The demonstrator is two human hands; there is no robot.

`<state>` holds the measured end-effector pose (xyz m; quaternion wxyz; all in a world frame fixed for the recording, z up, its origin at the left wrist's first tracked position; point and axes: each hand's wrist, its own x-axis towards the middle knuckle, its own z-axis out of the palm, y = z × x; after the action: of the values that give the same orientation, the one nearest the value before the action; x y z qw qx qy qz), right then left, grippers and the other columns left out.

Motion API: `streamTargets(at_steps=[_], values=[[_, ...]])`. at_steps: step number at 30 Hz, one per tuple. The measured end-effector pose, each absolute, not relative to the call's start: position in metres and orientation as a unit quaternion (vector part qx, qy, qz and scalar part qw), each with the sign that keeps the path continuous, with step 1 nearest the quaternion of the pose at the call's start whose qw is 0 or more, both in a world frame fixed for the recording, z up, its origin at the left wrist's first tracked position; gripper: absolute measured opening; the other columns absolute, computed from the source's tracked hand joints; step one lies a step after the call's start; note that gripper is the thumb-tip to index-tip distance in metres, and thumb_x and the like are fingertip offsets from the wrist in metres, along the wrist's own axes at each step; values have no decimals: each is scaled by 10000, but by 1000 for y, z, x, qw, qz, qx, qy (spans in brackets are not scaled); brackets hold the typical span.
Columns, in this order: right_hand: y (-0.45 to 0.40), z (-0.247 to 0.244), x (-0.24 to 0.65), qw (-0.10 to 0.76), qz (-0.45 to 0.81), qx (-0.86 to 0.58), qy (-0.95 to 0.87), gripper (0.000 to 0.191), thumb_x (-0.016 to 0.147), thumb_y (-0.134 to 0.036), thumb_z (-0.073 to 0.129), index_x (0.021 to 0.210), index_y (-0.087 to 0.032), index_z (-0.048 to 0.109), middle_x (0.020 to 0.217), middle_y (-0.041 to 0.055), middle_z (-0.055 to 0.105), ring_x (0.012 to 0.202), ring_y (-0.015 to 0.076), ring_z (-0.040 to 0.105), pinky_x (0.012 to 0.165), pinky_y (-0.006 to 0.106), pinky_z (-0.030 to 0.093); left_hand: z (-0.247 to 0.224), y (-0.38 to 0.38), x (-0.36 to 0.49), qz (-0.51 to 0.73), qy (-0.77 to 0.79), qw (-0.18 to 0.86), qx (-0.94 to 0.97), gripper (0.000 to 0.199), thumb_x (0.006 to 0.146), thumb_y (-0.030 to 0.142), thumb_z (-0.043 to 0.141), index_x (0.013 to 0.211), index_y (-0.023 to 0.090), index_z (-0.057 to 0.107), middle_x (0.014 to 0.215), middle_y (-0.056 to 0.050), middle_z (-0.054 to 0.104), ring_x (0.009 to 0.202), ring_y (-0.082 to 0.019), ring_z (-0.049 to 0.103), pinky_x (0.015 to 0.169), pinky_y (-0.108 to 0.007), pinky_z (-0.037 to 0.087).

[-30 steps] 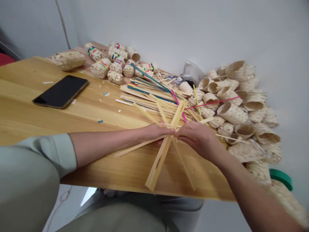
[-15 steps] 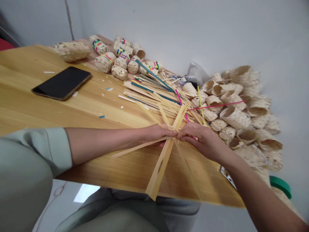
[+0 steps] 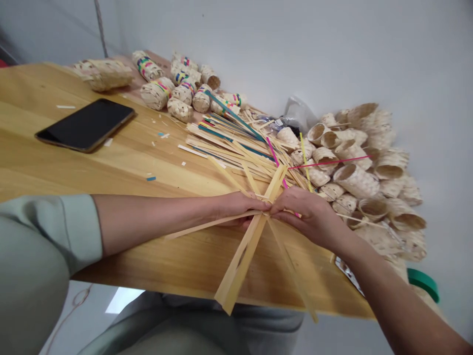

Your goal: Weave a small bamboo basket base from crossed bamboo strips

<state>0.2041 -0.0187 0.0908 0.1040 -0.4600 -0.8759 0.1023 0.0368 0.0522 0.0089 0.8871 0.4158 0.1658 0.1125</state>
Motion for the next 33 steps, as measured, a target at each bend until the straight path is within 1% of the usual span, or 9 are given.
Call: streamTargets(at_steps=[7, 11, 14, 17, 20, 23, 26, 29, 33], values=[[-21, 86, 196, 100, 105, -529, -836, 98, 879, -227, 567, 815, -200, 635, 784, 24, 643, 748, 152, 570, 675, 277, 422, 3, 53, 36, 122, 152, 871, 450, 283, 644, 374, 748, 630, 142, 586, 472, 36, 478, 400, -61, 355, 376, -210, 233], [-22, 87, 192, 87, 118, -569, -809, 120, 866, -241, 569, 778, -207, 642, 734, 10, 638, 701, 145, 561, 633, 268, 406, 4, 52, 37, 125, 150, 871, 451, 292, 654, 390, 747, 623, 145, 591, 452, 38, 466, 389, -62, 341, 380, -215, 229], [-22, 85, 191, 108, 122, -591, -790, 40, 842, -226, 611, 830, -219, 648, 783, 4, 666, 720, 144, 583, 641, 262, 425, 6, 51, 37, 124, 151, 870, 453, 315, 682, 386, 733, 561, 151, 560, 423, 35, 442, 378, -67, 335, 385, -225, 237], [-23, 83, 192, 136, 105, -560, -810, 27, 857, -220, 615, 852, -214, 640, 820, 12, 678, 761, 146, 603, 673, 264, 450, 6, 51, 37, 124, 150, 872, 449, 328, 706, 383, 717, 540, 155, 549, 414, 32, 433, 375, -71, 336, 394, -229, 244], [-23, 81, 193, 142, 60, -502, -851, 97, 899, -199, 562, 846, -207, 642, 804, 29, 687, 766, 158, 616, 685, 278, 460, 4, 50, 37, 130, 148, 877, 438, 278, 697, 379, 730, 602, 150, 602, 442, 26, 465, 399, -79, 368, 406, -227, 259], [-24, 81, 194, 121, -1, -478, -870, 121, 918, -209, 538, 888, -212, 654, 794, 36, 697, 741, 169, 621, 662, 287, 456, 2, 50, 37, 136, 146, 876, 439, 264, 685, 384, 745, 657, 143, 641, 462, 15, 495, 426, -97, 414, 416, -233, 289], [-25, 82, 193, 96, -44, -469, -877, 130, 926, -233, 536, 890, -205, 657, 770, 37, 690, 706, 170, 611, 629, 284, 448, -1, 52, 37, 147, 153, 864, 457, 274, 699, 386, 743, 645, 138, 638, 476, 3, 518, 428, -105, 428, 427, -248, 321], [-25, 84, 192, 85, -69, -446, -889, 139, 929, -215, 528, 891, -191, 660, 767, 43, 683, 704, 167, 605, 616, 277, 443, -7, 54, 41, 159, 149, 859, 463, 285, 697, 389, 747, 616, 149, 615, 487, -1, 535, 451, -113, 442, 439, -251, 343], [-24, 84, 193, 73, -85, -441, -890, 179, 939, -223, 507, 860, -192, 664, 751, 44, 680, 691, 172, 600, 619, 289, 449, -13, 57, 46, 180, 132, 869, 441, 246, 664, 346, 770, 670, 144, 630, 565, -10, 599, 553, -127, 523, 511, -241, 405]])
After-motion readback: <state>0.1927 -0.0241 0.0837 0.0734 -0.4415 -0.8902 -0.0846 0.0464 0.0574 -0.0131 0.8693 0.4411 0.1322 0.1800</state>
